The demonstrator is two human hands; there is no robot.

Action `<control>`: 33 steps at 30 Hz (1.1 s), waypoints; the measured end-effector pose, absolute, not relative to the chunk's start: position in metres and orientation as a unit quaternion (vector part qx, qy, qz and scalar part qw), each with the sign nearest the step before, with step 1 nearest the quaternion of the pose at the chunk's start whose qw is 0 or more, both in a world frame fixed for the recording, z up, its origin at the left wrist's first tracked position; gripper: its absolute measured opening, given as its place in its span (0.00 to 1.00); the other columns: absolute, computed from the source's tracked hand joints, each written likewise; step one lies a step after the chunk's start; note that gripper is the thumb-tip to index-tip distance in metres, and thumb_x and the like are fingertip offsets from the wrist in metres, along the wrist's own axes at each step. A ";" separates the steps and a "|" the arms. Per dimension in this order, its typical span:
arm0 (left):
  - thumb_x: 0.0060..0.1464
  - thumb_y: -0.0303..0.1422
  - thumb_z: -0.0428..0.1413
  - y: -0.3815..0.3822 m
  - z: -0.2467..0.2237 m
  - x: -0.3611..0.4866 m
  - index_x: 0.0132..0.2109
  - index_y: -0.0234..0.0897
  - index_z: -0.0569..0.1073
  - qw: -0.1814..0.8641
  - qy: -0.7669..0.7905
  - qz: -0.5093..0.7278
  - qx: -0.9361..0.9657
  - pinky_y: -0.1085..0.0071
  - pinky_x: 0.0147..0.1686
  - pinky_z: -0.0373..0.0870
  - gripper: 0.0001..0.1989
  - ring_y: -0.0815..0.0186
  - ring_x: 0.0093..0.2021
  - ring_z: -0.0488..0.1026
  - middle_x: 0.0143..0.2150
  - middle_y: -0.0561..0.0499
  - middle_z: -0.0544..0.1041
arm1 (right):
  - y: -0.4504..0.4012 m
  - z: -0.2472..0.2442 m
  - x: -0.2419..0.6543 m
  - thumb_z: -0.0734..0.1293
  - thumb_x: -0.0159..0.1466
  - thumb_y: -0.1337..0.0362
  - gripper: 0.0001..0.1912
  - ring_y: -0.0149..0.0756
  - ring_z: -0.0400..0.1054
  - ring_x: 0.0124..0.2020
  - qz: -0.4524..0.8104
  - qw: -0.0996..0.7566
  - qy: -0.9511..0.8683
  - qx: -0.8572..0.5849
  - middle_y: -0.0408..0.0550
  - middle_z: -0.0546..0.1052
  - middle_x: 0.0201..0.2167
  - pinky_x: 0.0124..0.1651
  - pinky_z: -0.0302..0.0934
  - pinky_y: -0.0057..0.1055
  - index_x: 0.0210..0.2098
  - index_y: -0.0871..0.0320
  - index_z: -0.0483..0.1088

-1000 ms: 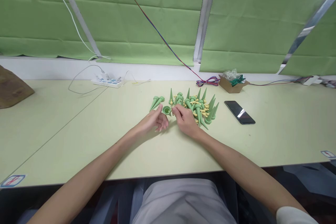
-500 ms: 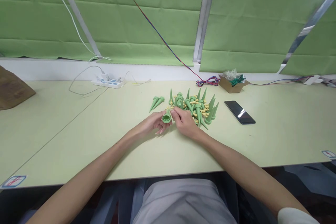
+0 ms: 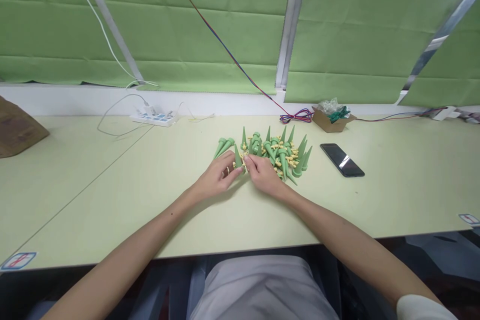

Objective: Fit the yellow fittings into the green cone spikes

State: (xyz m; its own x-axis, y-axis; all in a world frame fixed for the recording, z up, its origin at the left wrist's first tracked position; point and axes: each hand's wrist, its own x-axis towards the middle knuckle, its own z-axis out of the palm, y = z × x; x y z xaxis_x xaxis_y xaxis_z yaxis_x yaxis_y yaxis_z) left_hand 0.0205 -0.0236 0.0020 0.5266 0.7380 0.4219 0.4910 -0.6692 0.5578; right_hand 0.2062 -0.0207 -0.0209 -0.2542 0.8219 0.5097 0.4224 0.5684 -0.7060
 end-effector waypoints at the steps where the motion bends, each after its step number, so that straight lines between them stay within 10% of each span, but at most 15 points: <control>1: 0.66 0.41 0.51 -0.023 0.001 0.020 0.33 0.38 0.64 0.178 0.361 0.332 0.853 0.71 0.30 0.63 0.15 0.65 0.33 0.65 0.34 0.50 0.65 | -0.021 -0.020 0.206 0.54 0.73 0.57 0.20 0.31 0.52 0.22 0.220 0.454 -0.759 -0.410 0.39 0.58 0.19 0.30 0.46 0.32 0.24 0.54 0.51; 11: 0.63 0.43 0.55 -0.021 0.003 0.026 0.41 0.38 0.70 0.189 0.432 0.376 0.798 0.70 0.31 0.66 0.12 0.67 0.30 0.68 0.38 0.49 0.72 | -0.023 -0.013 0.206 0.57 0.73 0.55 0.21 0.31 0.52 0.23 0.219 0.499 -0.718 -0.434 0.38 0.59 0.19 0.30 0.48 0.31 0.24 0.54 0.53; 22: 0.61 0.57 0.52 -0.014 -0.001 0.027 0.31 0.33 0.77 0.588 0.386 0.327 0.632 0.71 0.20 0.63 0.30 0.67 0.21 0.68 0.24 0.47 0.72 | -0.022 -0.014 0.211 0.55 0.74 0.57 0.17 0.33 0.54 0.24 0.161 0.502 -0.745 -0.408 0.39 0.60 0.22 0.32 0.49 0.31 0.28 0.53 0.53; 33: 0.61 0.50 0.57 -0.020 0.002 0.026 0.36 0.31 0.79 0.678 0.361 0.318 0.556 0.75 0.19 0.61 0.23 0.71 0.23 0.67 0.26 0.49 0.71 | -0.024 -0.016 0.212 0.54 0.74 0.56 0.18 0.33 0.53 0.24 0.186 0.487 -0.759 -0.389 0.40 0.59 0.22 0.31 0.50 0.32 0.28 0.53 0.51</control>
State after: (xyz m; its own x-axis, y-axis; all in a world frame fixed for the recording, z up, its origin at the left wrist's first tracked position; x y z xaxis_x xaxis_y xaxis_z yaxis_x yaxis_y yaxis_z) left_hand 0.0262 -0.0198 0.0019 0.5377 0.8321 -0.1362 -0.0300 0.1803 0.9831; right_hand 0.2116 -0.0237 -0.0159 -0.2223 0.7726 0.5947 0.4097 0.6275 -0.6621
